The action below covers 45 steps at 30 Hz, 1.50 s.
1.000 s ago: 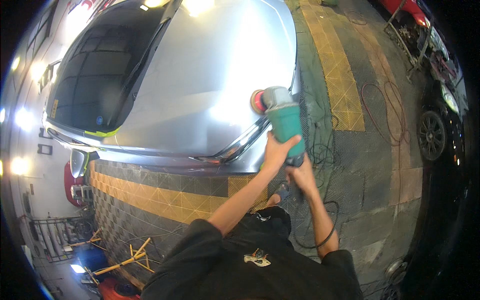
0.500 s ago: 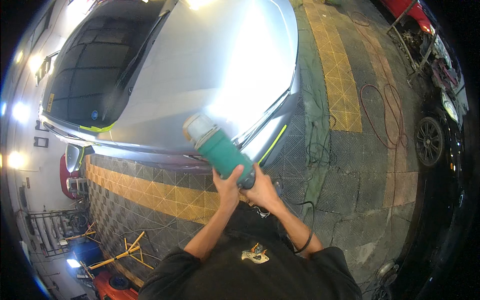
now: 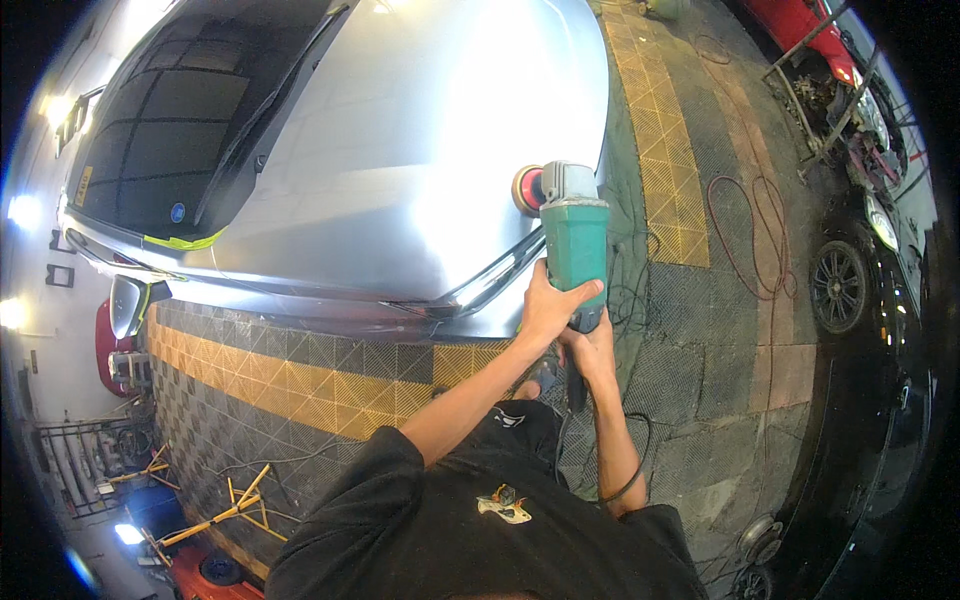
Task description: The person uses a green electric polishing machine to buff the hood of a silver car. They move the tool in circular and sweeping motions across the surface, covering the center and edges of the hood.
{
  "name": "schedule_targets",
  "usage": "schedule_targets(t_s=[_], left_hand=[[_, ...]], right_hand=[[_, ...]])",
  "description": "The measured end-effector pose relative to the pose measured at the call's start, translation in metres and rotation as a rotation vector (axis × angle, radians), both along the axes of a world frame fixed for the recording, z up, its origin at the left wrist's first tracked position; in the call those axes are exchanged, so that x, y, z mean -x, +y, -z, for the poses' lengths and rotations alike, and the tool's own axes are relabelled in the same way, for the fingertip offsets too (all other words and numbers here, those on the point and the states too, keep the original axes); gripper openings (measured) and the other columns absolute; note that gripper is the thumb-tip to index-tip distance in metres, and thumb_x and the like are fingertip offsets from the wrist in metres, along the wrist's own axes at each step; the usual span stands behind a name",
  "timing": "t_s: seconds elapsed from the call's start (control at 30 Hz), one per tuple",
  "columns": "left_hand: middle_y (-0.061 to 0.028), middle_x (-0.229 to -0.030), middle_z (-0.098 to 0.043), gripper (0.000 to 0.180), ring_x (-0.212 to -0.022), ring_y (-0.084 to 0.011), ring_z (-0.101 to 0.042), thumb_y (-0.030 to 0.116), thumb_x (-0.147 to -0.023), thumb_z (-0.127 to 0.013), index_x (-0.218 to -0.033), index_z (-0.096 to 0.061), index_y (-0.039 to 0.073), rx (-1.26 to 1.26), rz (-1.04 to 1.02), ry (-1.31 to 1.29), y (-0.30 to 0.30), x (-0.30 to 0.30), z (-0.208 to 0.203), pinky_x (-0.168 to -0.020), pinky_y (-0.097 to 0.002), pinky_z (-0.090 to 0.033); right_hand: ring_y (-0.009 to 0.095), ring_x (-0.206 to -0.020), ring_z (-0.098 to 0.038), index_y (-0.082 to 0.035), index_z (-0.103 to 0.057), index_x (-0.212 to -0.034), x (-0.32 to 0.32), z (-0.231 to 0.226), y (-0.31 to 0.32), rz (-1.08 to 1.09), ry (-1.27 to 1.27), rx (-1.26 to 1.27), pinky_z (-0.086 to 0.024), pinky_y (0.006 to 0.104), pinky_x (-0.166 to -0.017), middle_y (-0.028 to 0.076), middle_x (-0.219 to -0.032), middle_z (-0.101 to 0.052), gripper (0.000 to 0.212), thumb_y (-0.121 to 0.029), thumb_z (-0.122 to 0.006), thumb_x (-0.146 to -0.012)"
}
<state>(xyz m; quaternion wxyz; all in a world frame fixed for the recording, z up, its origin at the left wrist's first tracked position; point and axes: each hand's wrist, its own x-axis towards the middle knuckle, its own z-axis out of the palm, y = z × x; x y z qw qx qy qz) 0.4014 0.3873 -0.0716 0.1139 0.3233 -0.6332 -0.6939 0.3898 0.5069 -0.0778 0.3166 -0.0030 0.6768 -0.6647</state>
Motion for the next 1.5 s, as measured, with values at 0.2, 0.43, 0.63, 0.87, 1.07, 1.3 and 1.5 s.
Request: schedule_targets(t_s=[0.2,0.43,0.63,0.87,1.07,1.3,1.5], left_hand=[[-0.0179,-0.133,-0.060,0.093,-0.123,-0.0272,-0.060,0.035,-0.075,-0.093,-0.145,-0.044,-0.005,-0.371,0.229,0.314,-0.040,-0.055,0.033,-0.107,-0.0392,-0.048],[-0.0151,-0.137,-0.055,0.100,-0.128,-0.0275,-0.056,0.018,-0.076,-0.092,-0.155,-0.033,0.001,-0.758,0.399,0.216,-0.104,-0.142,-0.008,-0.111,-0.0443,-0.046],[-0.0167,-0.138,-0.056,0.095,-0.129,-0.0273,-0.056,0.017,-0.077,-0.091,-0.153,-0.037,0.000,-0.786,0.471,0.294,-0.170,-0.214,-0.027,-0.111,-0.0427,-0.045],[-0.0135,-0.134,-0.059,0.089,-0.125,-0.0241,-0.059,0.018,-0.078,-0.090,-0.149,-0.041,0.000,-0.836,0.362,0.440,-0.234,-0.276,-0.048,-0.109,-0.0400,-0.046],[-0.0136,-0.132,-0.060,0.086,-0.124,-0.0234,-0.059,0.015,-0.078,-0.090,-0.148,-0.042,0.000,-0.741,0.278,0.473,-0.284,-0.325,-0.058,-0.108,-0.0403,-0.048],[-0.0143,-0.131,-0.060,0.088,-0.122,-0.0243,-0.060,0.015,-0.079,-0.089,-0.150,-0.039,0.001,-0.781,0.187,0.505,-0.327,-0.357,-0.070,-0.107,-0.0417,-0.049],[-0.0113,-0.130,-0.060,0.086,-0.120,-0.0207,-0.060,0.018,-0.081,-0.089,-0.149,-0.040,0.002,-0.794,0.138,0.567,-0.337,-0.366,-0.075,-0.104,-0.0367,-0.050]], right_hand=[[0.019,-0.064,-0.064,0.001,-0.051,-0.123,-0.054,-0.032,-0.031,0.055,-0.064,-0.038,-0.050,0.0317,-0.052,0.011,-0.088,-0.064,0.049,0.001,-0.068,-0.077],[0.020,-0.052,-0.059,0.001,-0.047,-0.120,-0.155,-0.073,-0.096,0.172,-0.006,-0.119,-0.049,0.0340,-0.046,0.009,-0.074,-0.058,0.049,0.004,-0.061,-0.073],[0.020,-0.052,-0.059,0.001,-0.052,-0.112,-0.241,-0.105,-0.170,0.241,0.098,-0.226,-0.049,0.0343,-0.048,0.010,-0.073,-0.059,0.041,0.000,-0.063,-0.072],[0.020,-0.052,-0.059,0.001,-0.050,-0.114,-0.293,-0.147,-0.248,0.151,0.101,-0.341,-0.049,0.0336,-0.048,0.010,-0.071,-0.059,0.042,0.004,-0.060,-0.073],[0.020,-0.053,-0.060,0.001,-0.048,-0.117,-0.328,-0.160,-0.295,0.039,0.144,-0.398,-0.048,0.0335,-0.048,0.010,-0.071,-0.059,0.046,0.007,-0.061,-0.073],[0.020,-0.054,-0.061,0.001,-0.047,-0.121,-0.348,-0.166,-0.338,-0.029,0.169,-0.375,-0.048,0.0338,-0.051,0.010,-0.071,-0.060,0.050,0.005,-0.065,-0.074],[0.021,-0.054,-0.061,0.002,-0.047,-0.123,-0.348,-0.177,-0.351,-0.102,0.183,-0.422,-0.049,0.0344,-0.052,0.011,-0.071,-0.060,0.054,0.005,-0.065,-0.073]])
